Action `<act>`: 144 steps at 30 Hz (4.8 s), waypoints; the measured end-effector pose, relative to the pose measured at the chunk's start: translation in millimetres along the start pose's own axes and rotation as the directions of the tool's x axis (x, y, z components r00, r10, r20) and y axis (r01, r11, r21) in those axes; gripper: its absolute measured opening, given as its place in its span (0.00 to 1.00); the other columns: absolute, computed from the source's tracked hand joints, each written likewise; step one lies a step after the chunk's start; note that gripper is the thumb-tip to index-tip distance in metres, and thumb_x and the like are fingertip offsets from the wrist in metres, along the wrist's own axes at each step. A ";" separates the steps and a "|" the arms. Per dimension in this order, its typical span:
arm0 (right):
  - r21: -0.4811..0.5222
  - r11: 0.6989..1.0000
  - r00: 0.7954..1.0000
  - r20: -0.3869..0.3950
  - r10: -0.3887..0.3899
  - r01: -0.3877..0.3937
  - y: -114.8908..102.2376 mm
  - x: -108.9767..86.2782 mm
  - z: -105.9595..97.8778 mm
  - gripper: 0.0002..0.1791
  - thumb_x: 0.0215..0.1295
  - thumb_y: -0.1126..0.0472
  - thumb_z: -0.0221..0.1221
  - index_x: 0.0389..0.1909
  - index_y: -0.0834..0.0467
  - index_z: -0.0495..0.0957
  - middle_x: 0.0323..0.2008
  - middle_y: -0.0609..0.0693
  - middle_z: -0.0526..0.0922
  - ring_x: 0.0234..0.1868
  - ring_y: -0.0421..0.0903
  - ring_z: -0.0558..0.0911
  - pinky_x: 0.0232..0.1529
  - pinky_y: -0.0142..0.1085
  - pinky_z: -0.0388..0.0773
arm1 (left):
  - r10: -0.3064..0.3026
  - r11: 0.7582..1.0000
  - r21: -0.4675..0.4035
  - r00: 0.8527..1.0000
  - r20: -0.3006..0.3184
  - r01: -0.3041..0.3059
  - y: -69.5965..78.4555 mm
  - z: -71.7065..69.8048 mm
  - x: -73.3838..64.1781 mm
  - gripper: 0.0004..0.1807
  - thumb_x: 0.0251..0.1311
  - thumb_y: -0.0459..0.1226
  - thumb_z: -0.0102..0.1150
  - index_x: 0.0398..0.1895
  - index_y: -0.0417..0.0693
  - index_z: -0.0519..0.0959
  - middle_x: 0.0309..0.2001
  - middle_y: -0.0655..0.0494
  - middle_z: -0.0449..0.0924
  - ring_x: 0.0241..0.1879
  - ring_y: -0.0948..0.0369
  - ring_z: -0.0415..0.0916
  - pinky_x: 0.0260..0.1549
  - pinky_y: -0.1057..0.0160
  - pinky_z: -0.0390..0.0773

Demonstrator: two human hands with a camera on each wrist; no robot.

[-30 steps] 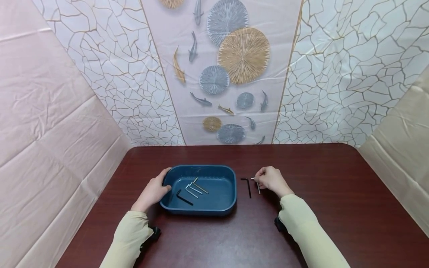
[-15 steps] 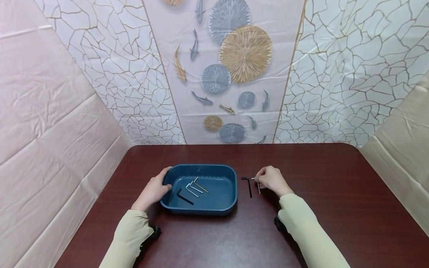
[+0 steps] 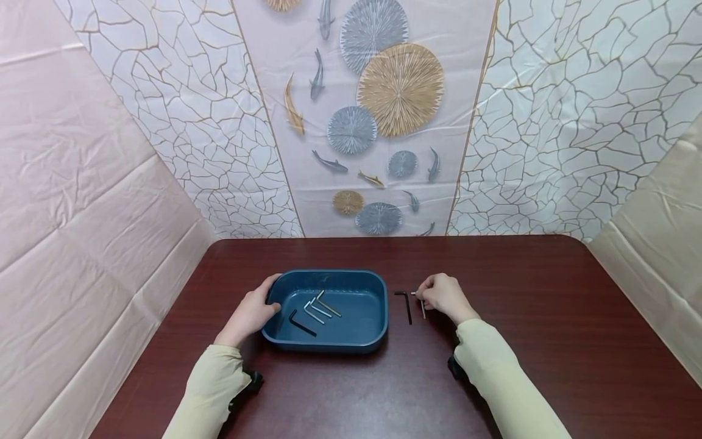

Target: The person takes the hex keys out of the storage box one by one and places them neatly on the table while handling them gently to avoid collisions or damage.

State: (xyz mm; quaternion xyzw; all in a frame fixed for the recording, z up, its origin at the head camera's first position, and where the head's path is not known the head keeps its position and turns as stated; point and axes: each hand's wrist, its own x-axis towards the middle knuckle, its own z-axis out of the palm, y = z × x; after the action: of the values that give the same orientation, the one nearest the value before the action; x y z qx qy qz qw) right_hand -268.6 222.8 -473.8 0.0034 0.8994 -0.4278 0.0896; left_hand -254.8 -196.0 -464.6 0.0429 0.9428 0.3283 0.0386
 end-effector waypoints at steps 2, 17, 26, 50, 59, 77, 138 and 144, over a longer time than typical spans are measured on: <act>-0.001 1.000 1.000 -0.002 0.003 -0.003 -0.1 -0.7 0.4 0.07 0.65 0.69 0.57 0.37 0.67 0.83 0.39 0.59 0.84 0.31 0.45 0.85 0.35 0.39 0.83 | 0.001 1.000 0.005 1.000 0.001 -0.001 -0.4 -0.2 0.1 0.36 0.64 0.31 0.57 0.76 0.52 0.62 0.58 0.37 0.79 0.39 0.50 0.80 0.38 0.49 0.79; -0.020 1.000 1.000 -0.002 0.023 -0.023 -2.6 -4.7 0.8 0.09 0.66 0.71 0.54 0.37 0.68 0.83 0.39 0.60 0.84 0.32 0.47 0.85 0.36 0.41 0.83 | 0.003 1.000 -0.011 1.000 0.010 -0.003 0.5 -0.4 -1.5 0.37 0.63 0.31 0.57 0.76 0.53 0.61 0.54 0.37 0.81 0.31 0.53 0.78 0.31 0.54 0.75; -0.013 1.000 1.000 0.009 0.002 -0.002 -2.5 -6.1 -1.1 0.09 0.66 0.70 0.54 0.39 0.69 0.82 0.38 0.59 0.83 0.33 0.47 0.84 0.35 0.41 0.82 | 0.018 1.000 -0.012 1.000 0.001 -0.018 1.0 -0.1 -1.3 0.37 0.63 0.30 0.57 0.76 0.51 0.62 0.54 0.37 0.81 0.32 0.53 0.79 0.33 0.54 0.77; -0.085 0.996 1.000 0.001 -0.023 0.023 1.6 -13.9 -11.4 0.15 0.73 0.60 0.51 0.46 0.68 0.79 0.33 0.56 0.82 0.33 0.46 0.84 0.40 0.43 0.79 | 0.014 0.999 -0.038 1.000 0.000 -0.014 2.0 -0.9 -4.5 0.37 0.63 0.30 0.57 0.77 0.50 0.61 0.51 0.38 0.82 0.28 0.54 0.77 0.30 0.55 0.74; -0.192 0.976 0.994 -0.004 -0.105 0.102 -14.7 -12.4 -8.7 0.14 0.72 0.58 0.53 0.48 0.63 0.81 0.30 0.52 0.79 0.30 0.47 0.75 0.37 0.42 0.71 | 0.003 1.000 -0.031 1.000 -0.003 -0.003 -1.0 -0.3 -4.5 0.37 0.63 0.31 0.57 0.77 0.51 0.61 0.55 0.38 0.81 0.31 0.54 0.78 0.31 0.55 0.75; -0.177 0.959 0.975 0.036 -0.220 0.223 -91.5 3.6 -3.3 0.12 0.75 0.56 0.55 0.49 0.59 0.80 0.48 0.57 0.82 0.45 0.52 0.80 0.47 0.49 0.76 | -0.005 0.999 -0.031 1.000 0.012 0.005 0.4 -1.1 -1.1 0.37 0.64 0.32 0.57 0.77 0.52 0.61 0.51 0.40 0.82 0.28 0.53 0.76 0.28 0.56 0.73; -0.293 0.860 0.827 0.515 -0.226 0.418 -185.6 38.3 116.5 0.05 0.66 0.66 0.64 0.34 0.63 0.87 0.27 0.57 0.86 0.27 0.52 0.86 0.29 0.39 0.82 | 0.013 1.000 -0.006 1.000 -0.016 -0.013 -0.5 -0.1 -1.3 0.35 0.63 0.32 0.58 0.75 0.52 0.64 0.56 0.39 0.80 0.38 0.51 0.77 0.36 0.51 0.75; -0.321 0.862 0.836 0.516 -0.187 0.392 -182.7 39.5 125.6 0.04 0.66 0.64 0.65 0.32 0.60 0.86 0.27 0.54 0.85 0.26 0.48 0.85 0.28 0.37 0.81 | 0.009 1.000 -0.015 1.000 -0.008 -0.009 -2.0 0.1 -0.8 0.36 0.63 0.32 0.58 0.76 0.52 0.63 0.56 0.39 0.79 0.35 0.51 0.76 0.34 0.53 0.74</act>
State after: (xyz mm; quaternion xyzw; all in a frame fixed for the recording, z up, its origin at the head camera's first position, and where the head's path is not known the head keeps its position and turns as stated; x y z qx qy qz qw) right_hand -302.6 7.5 -417.4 -0.2583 0.9099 -0.2238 0.2350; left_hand -254.1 -197.5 -465.9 0.0457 0.9402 0.3358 0.0336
